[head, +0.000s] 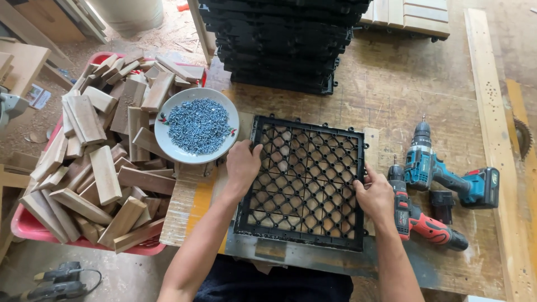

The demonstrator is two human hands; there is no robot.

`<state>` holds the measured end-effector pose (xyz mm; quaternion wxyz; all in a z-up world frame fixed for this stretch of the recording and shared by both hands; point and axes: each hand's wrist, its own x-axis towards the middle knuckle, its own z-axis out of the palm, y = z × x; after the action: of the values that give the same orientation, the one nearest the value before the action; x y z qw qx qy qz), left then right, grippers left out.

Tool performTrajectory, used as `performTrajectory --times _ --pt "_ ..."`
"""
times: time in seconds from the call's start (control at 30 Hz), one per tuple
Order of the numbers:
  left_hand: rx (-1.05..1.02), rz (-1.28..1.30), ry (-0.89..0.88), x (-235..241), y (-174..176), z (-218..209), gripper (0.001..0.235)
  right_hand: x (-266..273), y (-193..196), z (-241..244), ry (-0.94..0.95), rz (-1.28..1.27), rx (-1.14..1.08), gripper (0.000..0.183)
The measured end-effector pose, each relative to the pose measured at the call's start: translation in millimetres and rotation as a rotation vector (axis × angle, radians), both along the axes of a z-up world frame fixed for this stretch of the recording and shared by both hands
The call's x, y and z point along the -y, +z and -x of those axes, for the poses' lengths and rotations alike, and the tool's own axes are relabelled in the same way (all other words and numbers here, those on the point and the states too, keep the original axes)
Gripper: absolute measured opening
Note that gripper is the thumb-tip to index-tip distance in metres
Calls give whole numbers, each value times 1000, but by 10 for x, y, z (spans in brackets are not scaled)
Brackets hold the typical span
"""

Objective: Screwing a black plastic grid onto wooden slats using a power drill to assemble a modular tile.

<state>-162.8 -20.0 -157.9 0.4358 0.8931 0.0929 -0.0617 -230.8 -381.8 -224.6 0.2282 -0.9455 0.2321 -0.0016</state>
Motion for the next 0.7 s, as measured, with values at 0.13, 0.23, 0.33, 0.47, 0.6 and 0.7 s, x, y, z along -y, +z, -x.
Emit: performTrajectory --times 0.13,0.23,0.33,0.47,0.6,0.7 --pt "112 -57 -71 160 68 -326 48 33 50 -12 83 3 -96 67" --pt "193 -138 -14 239 -363 -817 35 15 87 -4 109 1 -82 64" --pt "231 -54 68 281 -503 -963 31 -2 70 23 108 -3 -82 66" --pt "157 -6 133 213 -670 -1034 30 -67 53 34 73 -72 -46 67" --pt "129 -76 160 185 -908 -1286 18 -100 154 -17 5 -170 -67 64" --pt "85 -109 97 104 -1059 -1442 15 -66 138 -134 -90 -192 -138 62"
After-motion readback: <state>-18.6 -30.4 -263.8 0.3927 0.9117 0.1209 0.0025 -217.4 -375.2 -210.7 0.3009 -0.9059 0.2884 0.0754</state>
